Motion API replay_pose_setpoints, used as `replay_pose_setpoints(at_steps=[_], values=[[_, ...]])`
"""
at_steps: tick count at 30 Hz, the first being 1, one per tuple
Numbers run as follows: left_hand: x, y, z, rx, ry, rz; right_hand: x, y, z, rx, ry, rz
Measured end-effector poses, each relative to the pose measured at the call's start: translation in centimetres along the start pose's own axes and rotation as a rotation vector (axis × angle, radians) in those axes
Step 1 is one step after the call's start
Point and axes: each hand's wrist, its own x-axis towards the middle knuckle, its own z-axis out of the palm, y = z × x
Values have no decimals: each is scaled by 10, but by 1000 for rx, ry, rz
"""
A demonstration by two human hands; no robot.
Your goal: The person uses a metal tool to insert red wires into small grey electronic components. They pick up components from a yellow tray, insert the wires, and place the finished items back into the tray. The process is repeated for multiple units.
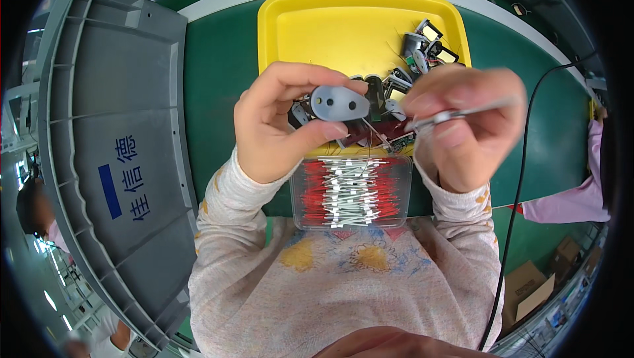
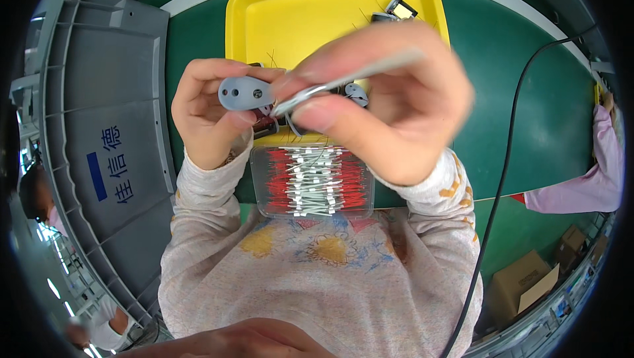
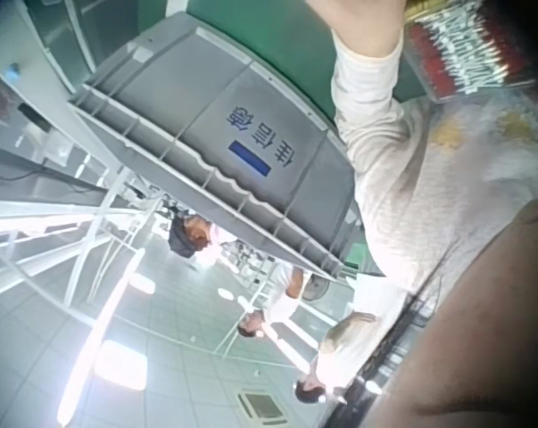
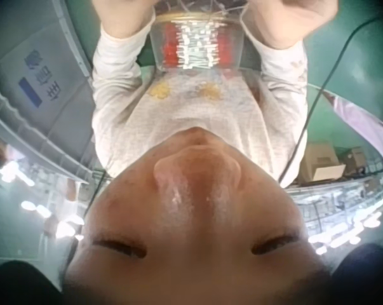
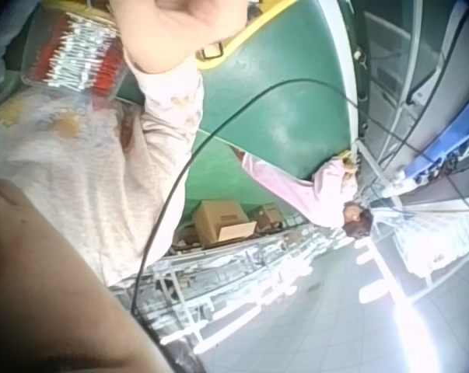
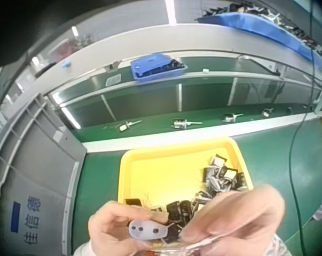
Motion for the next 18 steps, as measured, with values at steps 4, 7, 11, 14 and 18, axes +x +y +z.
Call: replay_pose_setpoints(at_steps=[4, 7, 11, 14, 18], values=[[1, -10, 1, 118, -24, 235, 2, -22, -4, -513, -111, -261], [5, -6, -12, 515, -185, 416, 0, -23, -4, -533, -145, -257], [4, -6, -6, 548, -123, 462, -4, -23, 3, -401, 14, -66], [3, -8, -2, 540, -44, 498, -4, -21, 1, -357, 37, -24], [3, -5, -2, 594, -59, 502, -3, -20, -1, -353, 50, -34]])
